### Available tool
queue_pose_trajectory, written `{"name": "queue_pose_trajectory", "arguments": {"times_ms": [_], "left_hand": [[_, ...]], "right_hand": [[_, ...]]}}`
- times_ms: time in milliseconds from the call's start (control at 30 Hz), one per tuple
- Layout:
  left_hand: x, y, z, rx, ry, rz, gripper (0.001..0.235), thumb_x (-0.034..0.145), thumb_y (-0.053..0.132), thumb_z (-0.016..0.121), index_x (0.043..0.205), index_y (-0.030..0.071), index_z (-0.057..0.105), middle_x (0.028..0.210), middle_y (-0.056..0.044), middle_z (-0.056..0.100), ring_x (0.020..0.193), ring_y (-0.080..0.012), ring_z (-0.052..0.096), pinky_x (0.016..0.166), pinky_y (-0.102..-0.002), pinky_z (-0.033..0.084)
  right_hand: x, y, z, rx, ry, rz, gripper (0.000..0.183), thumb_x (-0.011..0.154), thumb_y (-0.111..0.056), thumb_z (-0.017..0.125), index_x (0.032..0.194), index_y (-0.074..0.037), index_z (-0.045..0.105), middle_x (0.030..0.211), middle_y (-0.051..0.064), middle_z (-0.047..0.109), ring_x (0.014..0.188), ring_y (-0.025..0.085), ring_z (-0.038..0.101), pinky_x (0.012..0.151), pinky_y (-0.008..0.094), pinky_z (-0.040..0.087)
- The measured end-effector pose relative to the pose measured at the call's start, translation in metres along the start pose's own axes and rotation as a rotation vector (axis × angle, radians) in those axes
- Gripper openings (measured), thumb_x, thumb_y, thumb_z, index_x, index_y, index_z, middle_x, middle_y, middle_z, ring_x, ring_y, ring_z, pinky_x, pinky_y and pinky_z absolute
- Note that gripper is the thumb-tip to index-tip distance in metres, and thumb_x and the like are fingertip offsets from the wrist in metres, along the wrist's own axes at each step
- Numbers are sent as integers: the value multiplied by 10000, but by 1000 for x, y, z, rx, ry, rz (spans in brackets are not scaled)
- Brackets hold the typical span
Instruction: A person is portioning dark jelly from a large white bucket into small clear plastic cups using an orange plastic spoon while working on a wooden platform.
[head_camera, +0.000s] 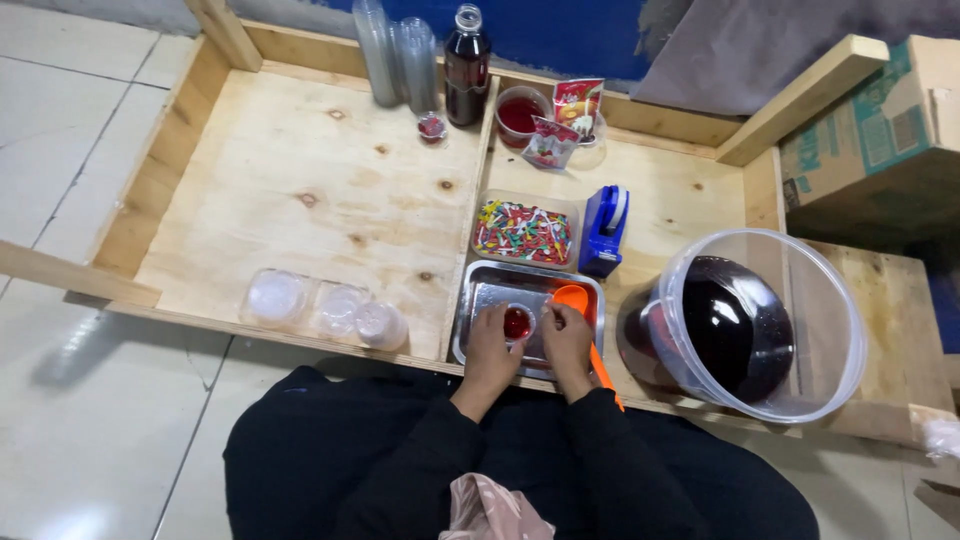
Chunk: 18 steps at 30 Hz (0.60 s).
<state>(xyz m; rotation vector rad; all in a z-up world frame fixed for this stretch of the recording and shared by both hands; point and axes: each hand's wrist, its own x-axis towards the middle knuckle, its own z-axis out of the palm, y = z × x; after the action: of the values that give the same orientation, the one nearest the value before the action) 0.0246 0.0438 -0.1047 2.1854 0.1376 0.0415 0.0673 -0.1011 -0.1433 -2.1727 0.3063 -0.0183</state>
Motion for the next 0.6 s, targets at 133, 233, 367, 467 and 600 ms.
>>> {"name": "queue_pose_trajectory", "arguments": {"times_ms": [133,233,367,467,600], "left_hand": [[-15,13,-38,-26,113,107,418,811,116,788,1191,17,647,1098,-129,589,1032,-375,661,884,-444,574],[-22,23,-78,-93,203,141,184,843,179,759,990,111,671,950,-38,585,916,-315,671,811,-399,555],[-25,26,-144,-155,472,154,91,863,165,740,894,165,654,875,1,617,857,-231,702,764,-317,578],[-23,9,-188,-256,624,72,71,879,119,732,916,132,673,893,-28,658,864,-240,727,768,-302,605],[-17,-21,-232,-490,766,-218,76,926,144,701,982,96,686,963,-53,696,900,-191,705,810,-316,583]], "right_hand": [[-11,-38,-10,35,68,-143,210,905,-193,733,1076,-87,796,942,178,709,926,330,711,813,390,581],[-23,-82,-13,31,74,-296,181,926,-178,730,1076,-113,806,928,156,707,906,331,705,770,380,586],[-45,-163,0,183,10,-405,159,908,-137,743,1054,-111,801,911,124,713,874,267,716,740,324,594],[-59,-216,23,258,-93,-510,146,890,-102,759,1030,-89,800,896,122,709,831,251,725,704,301,608],[-64,-266,71,151,-321,-608,154,861,-122,789,1015,-114,799,886,63,703,818,205,742,698,267,627]]}}
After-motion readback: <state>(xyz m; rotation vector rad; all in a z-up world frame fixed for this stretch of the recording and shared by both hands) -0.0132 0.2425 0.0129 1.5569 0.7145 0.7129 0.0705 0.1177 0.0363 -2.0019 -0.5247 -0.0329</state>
